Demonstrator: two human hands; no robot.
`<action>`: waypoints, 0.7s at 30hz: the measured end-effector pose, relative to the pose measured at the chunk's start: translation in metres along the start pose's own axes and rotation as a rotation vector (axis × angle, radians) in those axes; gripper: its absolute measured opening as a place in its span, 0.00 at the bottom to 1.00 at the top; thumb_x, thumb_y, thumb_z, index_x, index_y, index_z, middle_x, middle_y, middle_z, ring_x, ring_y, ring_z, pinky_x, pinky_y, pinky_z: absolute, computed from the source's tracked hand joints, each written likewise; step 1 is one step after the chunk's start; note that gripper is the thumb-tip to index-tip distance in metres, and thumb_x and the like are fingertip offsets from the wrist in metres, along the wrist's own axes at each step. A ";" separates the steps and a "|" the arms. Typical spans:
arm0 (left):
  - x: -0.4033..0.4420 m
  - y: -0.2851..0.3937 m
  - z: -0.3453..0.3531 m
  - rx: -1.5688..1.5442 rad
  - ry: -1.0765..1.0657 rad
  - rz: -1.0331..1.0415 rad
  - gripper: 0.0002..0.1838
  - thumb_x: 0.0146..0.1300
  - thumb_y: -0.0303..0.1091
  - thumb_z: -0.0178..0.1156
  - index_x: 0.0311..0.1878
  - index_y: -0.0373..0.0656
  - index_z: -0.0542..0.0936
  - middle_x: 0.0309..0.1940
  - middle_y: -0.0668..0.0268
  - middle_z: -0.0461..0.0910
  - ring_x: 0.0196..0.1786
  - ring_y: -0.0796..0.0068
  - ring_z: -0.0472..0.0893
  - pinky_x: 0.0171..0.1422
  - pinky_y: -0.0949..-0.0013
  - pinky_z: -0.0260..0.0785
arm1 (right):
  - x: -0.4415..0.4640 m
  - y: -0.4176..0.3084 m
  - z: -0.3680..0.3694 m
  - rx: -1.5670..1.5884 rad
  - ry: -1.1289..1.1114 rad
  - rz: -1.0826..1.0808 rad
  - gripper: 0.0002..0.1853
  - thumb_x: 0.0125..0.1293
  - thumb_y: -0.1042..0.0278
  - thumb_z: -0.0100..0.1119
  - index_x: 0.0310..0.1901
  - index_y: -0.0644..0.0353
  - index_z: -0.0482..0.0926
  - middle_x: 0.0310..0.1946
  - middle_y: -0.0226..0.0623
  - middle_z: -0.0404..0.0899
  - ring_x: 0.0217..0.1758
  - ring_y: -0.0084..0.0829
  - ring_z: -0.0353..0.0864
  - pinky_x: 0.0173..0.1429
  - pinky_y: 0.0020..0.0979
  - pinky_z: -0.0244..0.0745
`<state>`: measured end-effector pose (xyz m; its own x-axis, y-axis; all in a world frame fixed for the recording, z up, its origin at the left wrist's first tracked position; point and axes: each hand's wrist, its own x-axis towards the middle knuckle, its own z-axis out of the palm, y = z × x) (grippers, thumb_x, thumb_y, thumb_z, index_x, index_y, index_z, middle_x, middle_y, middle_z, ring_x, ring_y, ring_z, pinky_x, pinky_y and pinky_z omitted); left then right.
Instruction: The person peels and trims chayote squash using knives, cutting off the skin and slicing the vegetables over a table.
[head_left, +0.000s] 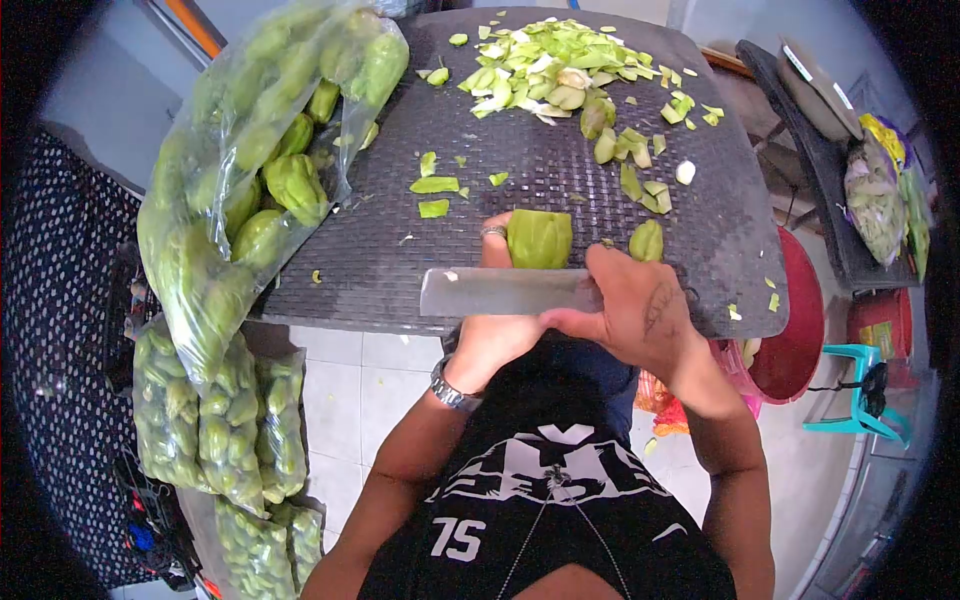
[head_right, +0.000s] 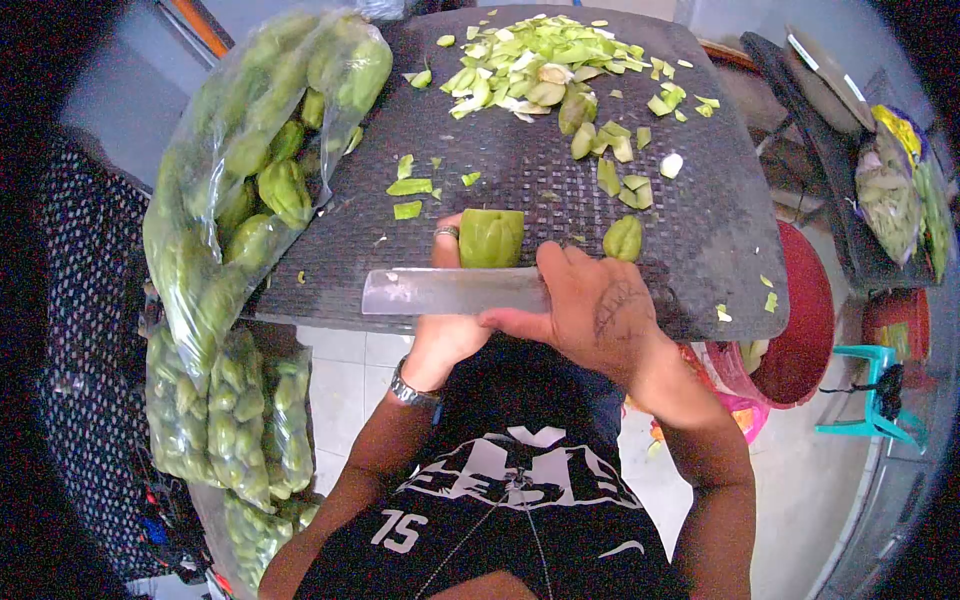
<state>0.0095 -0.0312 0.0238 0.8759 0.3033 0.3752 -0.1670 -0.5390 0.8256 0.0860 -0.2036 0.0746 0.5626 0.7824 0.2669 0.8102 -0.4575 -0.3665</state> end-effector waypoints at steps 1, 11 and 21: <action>-0.002 0.003 -0.001 -0.072 -0.021 -0.066 0.49 0.50 0.35 0.81 0.69 0.37 0.58 0.54 0.58 0.79 0.55 0.65 0.82 0.60 0.61 0.75 | 0.001 0.001 0.001 -0.016 0.000 -0.012 0.38 0.59 0.24 0.64 0.34 0.61 0.73 0.27 0.48 0.80 0.30 0.55 0.84 0.34 0.51 0.78; -0.008 -0.004 -0.001 -0.010 -0.114 -0.117 0.45 0.48 0.25 0.76 0.69 0.38 0.63 0.58 0.57 0.78 0.60 0.65 0.80 0.66 0.62 0.73 | 0.016 0.038 -0.004 0.029 -0.088 0.047 0.38 0.61 0.24 0.63 0.33 0.63 0.76 0.25 0.51 0.80 0.32 0.58 0.84 0.36 0.55 0.76; 0.000 0.022 -0.025 -0.829 -0.062 -0.594 0.22 0.59 0.28 0.74 0.54 0.35 0.76 0.36 0.65 0.83 0.29 0.77 0.83 0.26 0.74 0.74 | 0.039 0.087 -0.046 0.041 -0.196 0.591 0.35 0.74 0.32 0.54 0.40 0.67 0.85 0.32 0.60 0.83 0.39 0.57 0.85 0.46 0.50 0.75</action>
<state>-0.0057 -0.0233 0.0520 0.9374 0.2904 -0.1925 0.0617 0.4056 0.9120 0.1854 -0.2321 0.0940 0.8699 0.4670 -0.1586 0.3622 -0.8233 -0.4371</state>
